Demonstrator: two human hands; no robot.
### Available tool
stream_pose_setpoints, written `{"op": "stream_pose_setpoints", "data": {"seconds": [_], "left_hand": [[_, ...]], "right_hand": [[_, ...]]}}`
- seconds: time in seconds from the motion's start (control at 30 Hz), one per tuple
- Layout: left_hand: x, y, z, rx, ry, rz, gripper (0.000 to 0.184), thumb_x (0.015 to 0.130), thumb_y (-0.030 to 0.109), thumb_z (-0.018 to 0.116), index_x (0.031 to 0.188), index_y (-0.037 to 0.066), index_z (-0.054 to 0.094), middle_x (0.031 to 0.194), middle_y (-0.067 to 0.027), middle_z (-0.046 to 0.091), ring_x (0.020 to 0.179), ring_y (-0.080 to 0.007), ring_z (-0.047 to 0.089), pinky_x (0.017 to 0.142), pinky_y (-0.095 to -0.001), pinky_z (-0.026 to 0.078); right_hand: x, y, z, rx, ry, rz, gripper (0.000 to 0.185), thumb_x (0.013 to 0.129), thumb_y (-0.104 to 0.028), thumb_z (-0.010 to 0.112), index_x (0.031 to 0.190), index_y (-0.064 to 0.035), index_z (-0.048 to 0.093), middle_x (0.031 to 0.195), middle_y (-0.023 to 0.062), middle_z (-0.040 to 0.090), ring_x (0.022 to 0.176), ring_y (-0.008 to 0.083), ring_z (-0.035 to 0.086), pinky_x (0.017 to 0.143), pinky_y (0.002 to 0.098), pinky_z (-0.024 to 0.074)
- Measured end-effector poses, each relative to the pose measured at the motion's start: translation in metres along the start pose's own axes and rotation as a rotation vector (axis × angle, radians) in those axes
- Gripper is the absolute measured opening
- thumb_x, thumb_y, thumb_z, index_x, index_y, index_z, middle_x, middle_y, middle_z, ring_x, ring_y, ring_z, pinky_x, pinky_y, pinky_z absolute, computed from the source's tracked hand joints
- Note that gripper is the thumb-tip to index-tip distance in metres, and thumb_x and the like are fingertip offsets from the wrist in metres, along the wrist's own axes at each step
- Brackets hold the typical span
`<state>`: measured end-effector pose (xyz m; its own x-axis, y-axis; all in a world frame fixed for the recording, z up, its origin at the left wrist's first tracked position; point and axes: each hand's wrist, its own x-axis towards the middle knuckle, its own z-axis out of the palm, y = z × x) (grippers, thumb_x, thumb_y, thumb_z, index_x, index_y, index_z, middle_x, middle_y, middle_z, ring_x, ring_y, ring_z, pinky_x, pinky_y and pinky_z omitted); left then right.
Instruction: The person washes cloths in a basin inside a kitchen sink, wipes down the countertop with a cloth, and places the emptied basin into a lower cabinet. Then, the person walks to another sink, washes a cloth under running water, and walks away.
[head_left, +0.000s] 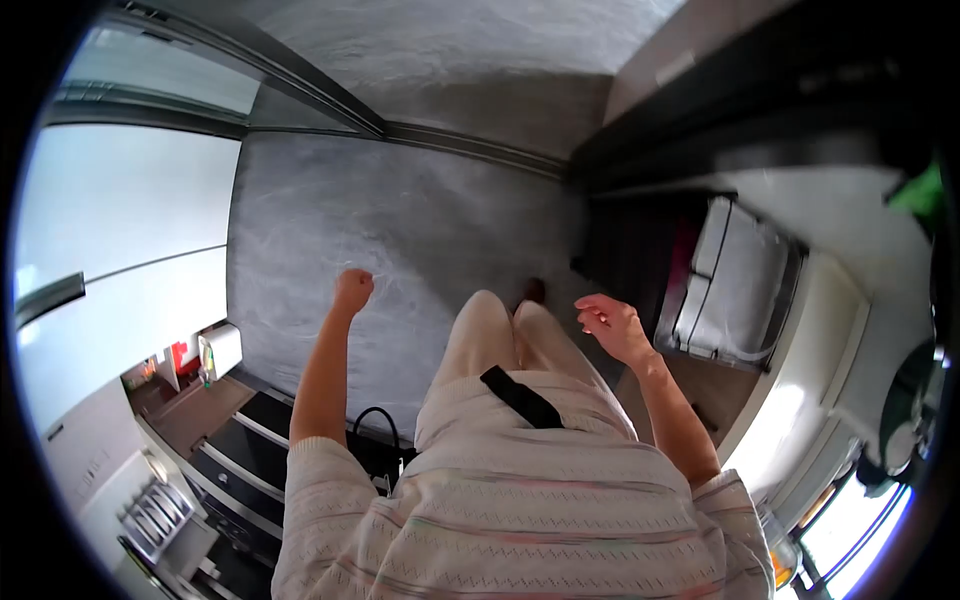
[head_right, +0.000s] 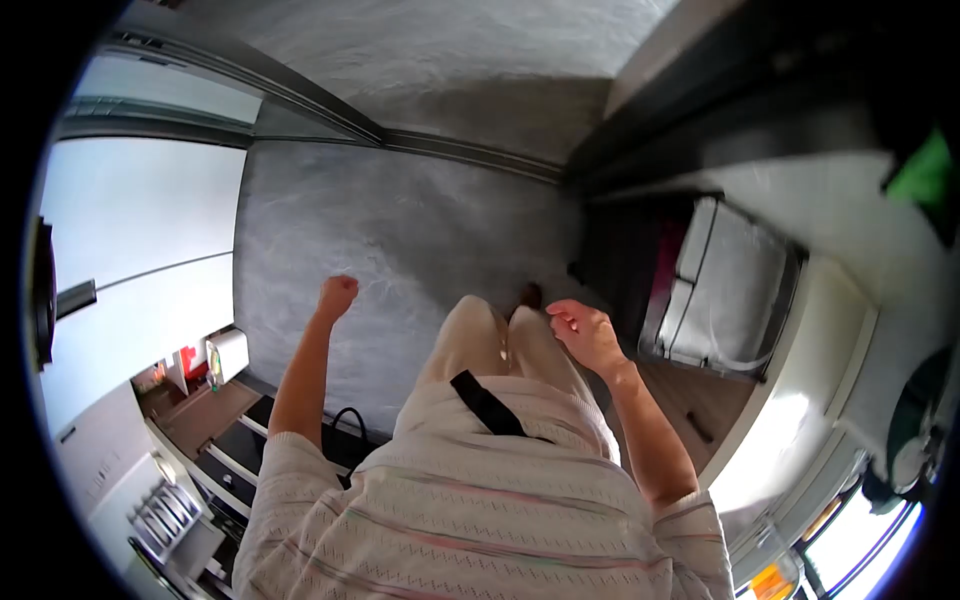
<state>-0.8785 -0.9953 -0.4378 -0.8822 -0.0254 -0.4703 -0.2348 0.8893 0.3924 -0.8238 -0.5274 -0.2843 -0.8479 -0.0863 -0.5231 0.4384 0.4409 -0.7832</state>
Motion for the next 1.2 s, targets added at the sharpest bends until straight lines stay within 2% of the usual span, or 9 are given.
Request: {"op": "stream_pose_setpoints", "data": {"seconds": [0.1,0.17,0.33,0.37,0.57,0.7,0.83,1.03,1.2], "left_hand": [[-0.016,-0.021,-0.015,-0.004,-0.053,-0.178,0.02,0.068,0.02,0.056,0.079,0.008,0.067,0.081,-0.0157,0.063,0.079,-0.0337,0.059,0.07,-0.0393,0.047],[-0.006,-0.061,-0.004,0.241,-0.161,-0.127,0.02,0.067,0.02,0.057,0.078,0.008,0.067,0.081,-0.0154,0.063,0.08,-0.0333,0.059,0.071,-0.0399,0.047],[0.039,-0.055,-0.047,-0.001,-0.128,-0.383,0.02,0.069,0.022,0.053,0.077,0.01,0.067,0.084,-0.0139,0.063,0.084,-0.0334,0.058,0.074,-0.0413,0.047],[0.07,-0.095,-0.023,0.138,-0.166,-0.269,0.021,0.069,0.023,0.053,0.078,0.01,0.067,0.087,-0.0139,0.063,0.085,-0.0328,0.058,0.075,-0.0404,0.047],[0.204,0.016,-0.14,-0.07,-0.045,-0.242,0.021,0.069,0.021,0.054,0.082,0.011,0.067,0.088,-0.014,0.063,0.086,-0.0319,0.059,0.075,-0.0398,0.047],[0.287,0.05,-0.158,-0.204,0.113,-0.096,0.018,0.07,0.019,0.056,0.083,0.012,0.067,0.085,-0.013,0.063,0.083,-0.0309,0.06,0.072,-0.0396,0.047],[0.35,0.094,-0.164,-0.183,0.074,-0.045,0.017,0.07,0.017,0.056,0.082,0.012,0.067,0.082,-0.0125,0.064,0.079,-0.0299,0.06,0.07,-0.0397,0.048],[0.433,0.14,-0.186,-0.248,0.017,-0.106,0.014,0.069,0.017,0.058,0.077,0.011,0.066,0.078,-0.0114,0.063,0.075,-0.0295,0.06,0.069,-0.0396,0.048],[0.498,0.157,-0.212,-0.376,0.207,-0.101,0.012,0.069,0.017,0.059,0.075,0.009,0.065,0.075,-0.0107,0.063,0.073,-0.0304,0.06,0.067,-0.0397,0.048]], "right_hand": [[0.063,-0.033,-0.009,-0.149,-0.12,-0.076,0.016,0.078,-0.009,0.055,0.092,-0.006,0.061,0.074,0.0101,0.064,0.063,0.0195,0.062,0.062,0.0283,0.0496],[0.104,-0.057,-0.015,-0.228,-0.154,-0.117,0.015,0.077,-0.009,0.056,0.091,-0.0065,0.062,0.075,0.0105,0.064,0.065,0.0211,0.061,0.064,0.0289,0.0494],[0.195,-0.094,-0.033,-0.29,-0.138,-0.133,0.016,0.077,-0.01,0.055,0.091,-0.0059,0.062,0.075,0.011,0.064,0.067,0.0215,0.061,0.065,0.0285,0.0485],[0.213,-0.101,-0.042,-0.3,-0.125,-0.121,0.016,0.077,-0.009,0.055,0.091,-0.0055,0.062,0.075,0.0109,0.064,0.067,0.0209,0.061,0.064,0.028,0.0484],[0.3,-0.136,-0.084,-0.236,-0.028,-0.007,0.018,0.076,-0.005,0.055,0.093,-0.0012,0.06,0.071,0.0081,0.062,0.06,0.0149,0.06,0.058,0.0256,0.0476],[0.359,-0.148,-0.114,-0.128,-0.07,0.004,0.018,0.078,-0.005,0.053,0.093,0.0021,0.059,0.071,0.0078,0.061,0.058,0.014,0.058,0.054,0.0255,0.047],[0.43,-0.172,-0.148,-0.335,-0.109,0.128,0.018,0.076,-0.008,0.054,0.09,0.0026,0.06,0.067,0.0069,0.061,0.056,0.0138,0.058,0.052,0.0244,0.0458],[0.55,-0.186,-0.221,-0.423,-0.142,0.363,0.018,0.076,-0.01,0.053,0.091,-0.0009,0.06,0.068,0.0055,0.06,0.054,0.0115,0.057,0.042,0.0234,0.0414],[0.663,-0.235,-0.283,-0.431,-0.133,0.418,0.019,0.08,-0.01,0.053,0.095,-0.0017,0.06,0.068,0.0067,0.061,0.052,0.0123,0.059,0.04,0.024,0.0424]]}}
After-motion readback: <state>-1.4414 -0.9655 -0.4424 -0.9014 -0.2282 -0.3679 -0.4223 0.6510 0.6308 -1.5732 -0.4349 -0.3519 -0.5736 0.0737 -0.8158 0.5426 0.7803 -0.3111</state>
